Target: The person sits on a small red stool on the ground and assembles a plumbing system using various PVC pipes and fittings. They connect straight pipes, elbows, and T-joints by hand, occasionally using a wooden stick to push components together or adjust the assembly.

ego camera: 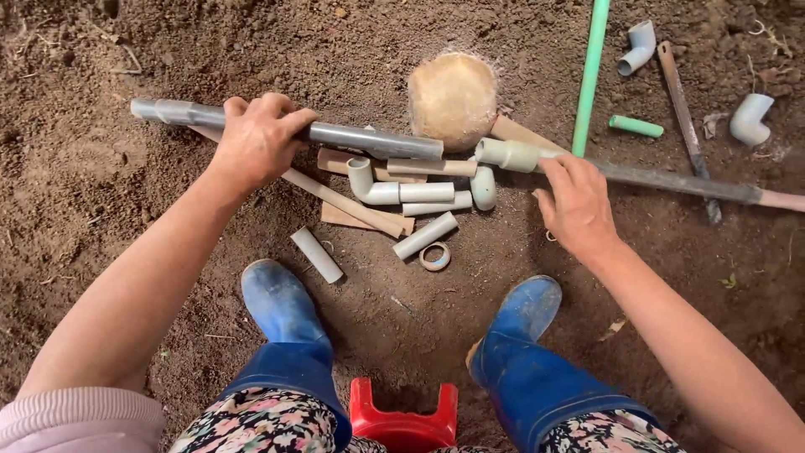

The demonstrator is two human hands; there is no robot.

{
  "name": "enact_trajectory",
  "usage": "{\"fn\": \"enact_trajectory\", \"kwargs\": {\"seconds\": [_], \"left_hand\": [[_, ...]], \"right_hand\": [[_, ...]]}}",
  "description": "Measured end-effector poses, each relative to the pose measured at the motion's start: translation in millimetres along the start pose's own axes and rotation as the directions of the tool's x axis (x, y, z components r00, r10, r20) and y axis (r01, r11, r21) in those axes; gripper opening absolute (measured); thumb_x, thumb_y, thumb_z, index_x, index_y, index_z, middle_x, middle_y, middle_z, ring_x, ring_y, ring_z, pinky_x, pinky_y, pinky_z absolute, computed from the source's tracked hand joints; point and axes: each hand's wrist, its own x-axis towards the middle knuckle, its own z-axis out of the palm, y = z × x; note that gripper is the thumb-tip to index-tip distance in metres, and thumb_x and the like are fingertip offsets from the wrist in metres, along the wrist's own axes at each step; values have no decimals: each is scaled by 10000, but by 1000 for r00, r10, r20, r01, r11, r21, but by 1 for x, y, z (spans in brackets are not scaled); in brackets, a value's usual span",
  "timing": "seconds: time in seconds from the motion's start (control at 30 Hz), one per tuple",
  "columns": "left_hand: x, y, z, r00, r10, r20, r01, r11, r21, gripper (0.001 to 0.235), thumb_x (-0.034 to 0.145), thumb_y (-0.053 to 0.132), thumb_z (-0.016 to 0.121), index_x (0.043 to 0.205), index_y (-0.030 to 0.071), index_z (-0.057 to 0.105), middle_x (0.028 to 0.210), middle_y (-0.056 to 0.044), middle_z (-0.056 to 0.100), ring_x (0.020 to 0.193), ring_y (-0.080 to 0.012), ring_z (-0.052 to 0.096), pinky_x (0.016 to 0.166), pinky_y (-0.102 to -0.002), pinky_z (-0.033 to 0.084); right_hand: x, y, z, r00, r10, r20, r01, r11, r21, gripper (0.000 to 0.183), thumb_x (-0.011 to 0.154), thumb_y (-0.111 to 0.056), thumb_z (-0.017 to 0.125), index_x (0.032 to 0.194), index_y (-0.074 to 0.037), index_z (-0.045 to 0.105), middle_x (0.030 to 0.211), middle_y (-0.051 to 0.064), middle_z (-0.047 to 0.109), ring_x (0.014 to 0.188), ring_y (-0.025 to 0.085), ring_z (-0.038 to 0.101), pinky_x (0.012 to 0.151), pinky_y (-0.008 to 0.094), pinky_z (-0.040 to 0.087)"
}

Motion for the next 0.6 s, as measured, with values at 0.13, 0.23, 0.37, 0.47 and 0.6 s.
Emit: {"fn": "enact_trajectory", "kwargs": {"seconds": [0.13,0.23,0.37,0.47,0.6], "left_hand": [[4,13,-4,1000,17,16,-19,997,71,347,880,296,650,1213,304,555,1113,-73,574,986,-207,596,895,-430,309],[6,19,-24,996,-23,83,19,998,54,316,920,266,604,1233,281,563,1122,-113,594,1033,-236,594,905,-452,290],[4,10,-21,996,-46,82,40,996,81,324,933,266,591,1255,275,560,1116,-118,608,1034,-241,595,886,-449,284],[0,7,-20,990,-94,105,88,994,60,340,945,247,574,1281,285,541,1114,-131,605,1044,-262,589,901,-479,285],[-5,4,-12,990,-134,34,133,990,43,418,916,300,625,1319,268,517,1129,-128,574,1078,-267,554,874,-459,302]], "right_hand": [[8,6,-2,997,31,75,-26,997,-73,444,818,-151,712,1230,-103,553,1107,84,543,1122,275,543,923,409,457],[13,13,-4,990,35,140,-23,996,-89,481,816,-132,710,1261,-100,531,1096,104,558,1118,297,547,940,431,431],[14,28,11,973,92,213,-74,993,-90,522,820,-135,688,1296,-118,475,1116,91,562,1138,298,540,954,449,398],[10,41,22,970,97,223,-72,990,-121,479,811,-159,695,1253,-154,513,1059,50,593,1111,245,571,968,414,375],[7,25,-13,960,106,259,-91,994,-68,447,832,-168,665,1261,-153,540,1062,53,596,1106,234,573,991,394,378]]}}
